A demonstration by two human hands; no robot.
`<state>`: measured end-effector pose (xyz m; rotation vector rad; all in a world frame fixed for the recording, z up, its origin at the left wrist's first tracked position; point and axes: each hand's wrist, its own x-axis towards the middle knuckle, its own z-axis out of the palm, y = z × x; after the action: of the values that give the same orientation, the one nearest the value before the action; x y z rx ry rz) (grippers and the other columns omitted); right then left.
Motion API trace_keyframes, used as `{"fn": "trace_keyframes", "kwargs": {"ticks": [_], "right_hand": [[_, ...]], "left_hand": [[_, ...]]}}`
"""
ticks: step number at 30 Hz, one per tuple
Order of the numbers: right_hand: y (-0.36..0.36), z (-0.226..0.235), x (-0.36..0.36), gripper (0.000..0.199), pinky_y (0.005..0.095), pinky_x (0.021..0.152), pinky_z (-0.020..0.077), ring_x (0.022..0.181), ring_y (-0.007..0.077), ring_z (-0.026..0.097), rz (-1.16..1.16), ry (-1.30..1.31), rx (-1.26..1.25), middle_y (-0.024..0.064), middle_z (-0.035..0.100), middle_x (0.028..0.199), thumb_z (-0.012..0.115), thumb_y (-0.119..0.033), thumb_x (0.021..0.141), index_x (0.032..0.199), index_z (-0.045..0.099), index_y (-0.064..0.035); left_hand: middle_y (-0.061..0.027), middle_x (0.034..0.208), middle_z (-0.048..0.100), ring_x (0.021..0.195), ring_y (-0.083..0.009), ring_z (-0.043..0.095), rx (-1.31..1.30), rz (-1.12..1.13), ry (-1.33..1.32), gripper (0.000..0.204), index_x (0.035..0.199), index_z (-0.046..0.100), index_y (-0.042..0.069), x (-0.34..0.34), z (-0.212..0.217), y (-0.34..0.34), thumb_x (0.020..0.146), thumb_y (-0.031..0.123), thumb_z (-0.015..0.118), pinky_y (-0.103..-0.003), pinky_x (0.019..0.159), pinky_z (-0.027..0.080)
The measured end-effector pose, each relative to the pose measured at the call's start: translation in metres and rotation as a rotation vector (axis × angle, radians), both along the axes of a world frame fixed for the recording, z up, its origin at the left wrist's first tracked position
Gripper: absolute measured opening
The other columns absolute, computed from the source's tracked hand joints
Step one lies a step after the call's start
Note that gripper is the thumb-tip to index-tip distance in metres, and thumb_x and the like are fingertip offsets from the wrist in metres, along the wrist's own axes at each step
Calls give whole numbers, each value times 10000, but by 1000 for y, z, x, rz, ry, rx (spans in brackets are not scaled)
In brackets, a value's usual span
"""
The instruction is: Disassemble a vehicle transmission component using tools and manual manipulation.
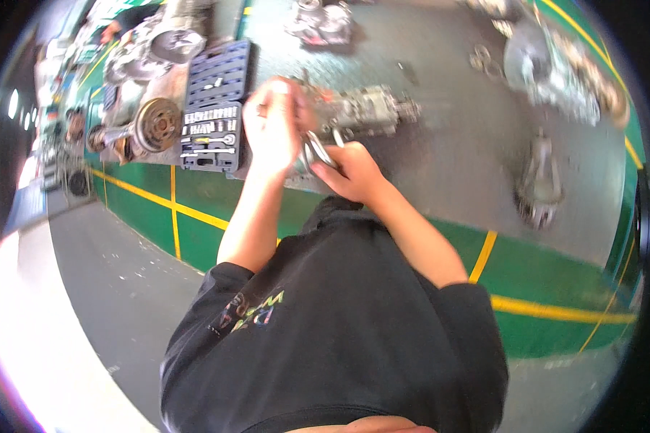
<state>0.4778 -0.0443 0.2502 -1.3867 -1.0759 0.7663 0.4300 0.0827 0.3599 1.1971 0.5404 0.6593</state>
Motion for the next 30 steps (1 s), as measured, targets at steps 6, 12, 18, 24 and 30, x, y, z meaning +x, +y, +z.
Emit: {"fn": "trace_keyframes", "kwargs": {"ticks": [6, 12, 18, 24, 30], "right_hand": [[-11, -19, 22, 100, 348, 493, 377, 471, 231, 493, -275, -118, 227, 142, 485, 554, 595, -53, 839, 752, 609, -4], [-7, -29, 21, 167, 289, 496, 353, 557, 68, 433, -305, 53, 174, 27, 488, 574, 590, -125, 922, 861, 618, 28], [12, -55, 79, 298, 266, 474, 252, 547, 52, 312, -571, 166, 351, -54, 324, 601, 527, -145, 977, 714, 402, -83], [92, -37, 48, 469, 382, 826, 344, 941, 250, 420, -185, 642, 755, 154, 412, 1070, 409, -416, 1003, 1128, 421, 36], [40, 33, 26, 204, 258, 686, 460, 735, 124, 560, -22, -20, -59, 1, 614, 810, 631, -236, 943, 1023, 641, -49]], "left_hand": [[15, 761, 578, 714, -56, 505, 315, -325, 49, 229, 815, 605, 15, 8, -3, -17, 965, 187, 602, -254, 611, 428], [-52, 741, 551, 687, -156, 495, 216, -500, -160, 289, 772, 523, 12, 20, -18, -16, 944, 233, 596, -325, 628, 416], [-125, 693, 505, 658, -315, 528, 871, -391, -100, 314, 757, 522, 22, -9, -6, -73, 901, 263, 665, -403, 632, 435], [-174, 759, 571, 728, -323, 575, 780, -390, 76, 389, 823, 569, 3, 17, -24, -50, 963, 367, 557, -445, 763, 438], [-108, 643, 590, 602, -172, 544, 595, -388, 142, 493, 849, 626, -36, 23, 13, 39, 973, 438, 570, -389, 571, 472]]}}
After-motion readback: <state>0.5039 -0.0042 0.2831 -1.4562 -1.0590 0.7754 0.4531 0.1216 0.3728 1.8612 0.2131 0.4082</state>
